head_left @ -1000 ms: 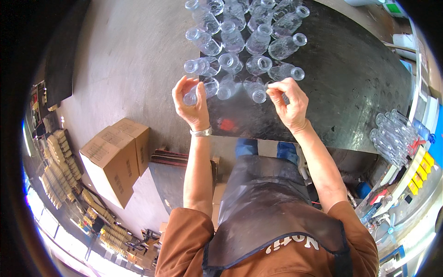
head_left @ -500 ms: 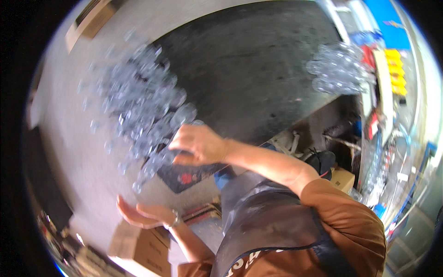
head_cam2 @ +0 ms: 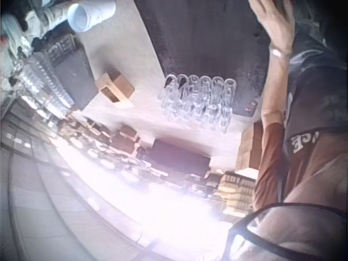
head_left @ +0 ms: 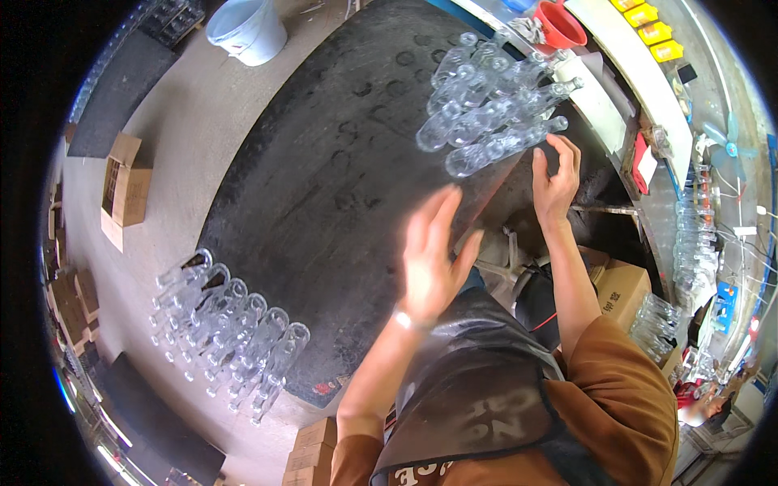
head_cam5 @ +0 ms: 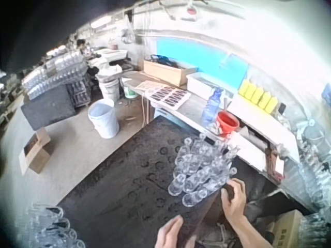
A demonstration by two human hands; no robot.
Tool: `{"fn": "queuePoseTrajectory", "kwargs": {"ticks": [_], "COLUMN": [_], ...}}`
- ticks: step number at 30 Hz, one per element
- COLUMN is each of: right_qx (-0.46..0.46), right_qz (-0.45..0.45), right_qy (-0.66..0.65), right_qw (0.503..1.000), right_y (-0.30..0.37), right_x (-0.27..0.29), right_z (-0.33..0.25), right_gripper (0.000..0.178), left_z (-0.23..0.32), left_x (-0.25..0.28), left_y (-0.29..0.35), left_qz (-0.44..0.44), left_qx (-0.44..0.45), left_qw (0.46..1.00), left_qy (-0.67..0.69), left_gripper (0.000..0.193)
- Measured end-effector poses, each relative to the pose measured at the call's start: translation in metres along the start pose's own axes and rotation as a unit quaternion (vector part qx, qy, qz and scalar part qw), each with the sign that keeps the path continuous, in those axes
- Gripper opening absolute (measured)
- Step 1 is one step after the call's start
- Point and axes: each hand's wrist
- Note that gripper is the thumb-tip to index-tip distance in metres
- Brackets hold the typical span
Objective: The person arranges empty plastic bottles on a table, then applies printed labels to each bottle by hand. The person peels labels from sheets and wraps them around the bottles, smoothing them into place.
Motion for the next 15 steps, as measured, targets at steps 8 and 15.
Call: {"fn": "queuePoseTrajectory", "kwargs": {"ticks": [8, 15], "right_qx": [-0.041, -0.059], "right_qz": [-0.076, -0.047], "right_qy": [-0.205, -0.249], "right_qw": [0.975, 0.966], "right_y": [0.001, -0.025], "right_x": [-0.058, -0.075], "right_z": [0.071, 0.072], "right_gripper": [0.022, 0.03], "left_z": [-0.057, -0.048], "left_x": [-0.172, -0.137], "left_y": [-0.097, -0.117], "left_qz": [-0.007, 0.214], "left_qx": [0.088, 0.152], "left_qw": [0.996, 0.963], "left_qy": [-0.019, -0.058], "left_gripper": [0.034, 0.05]}}
Point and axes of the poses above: each hand's wrist, its own y-axis away from the middle knuckle, its own x-axis out of the back of the hand, z = x × y, and after that the axes turned 13 degrees about x, right-handed
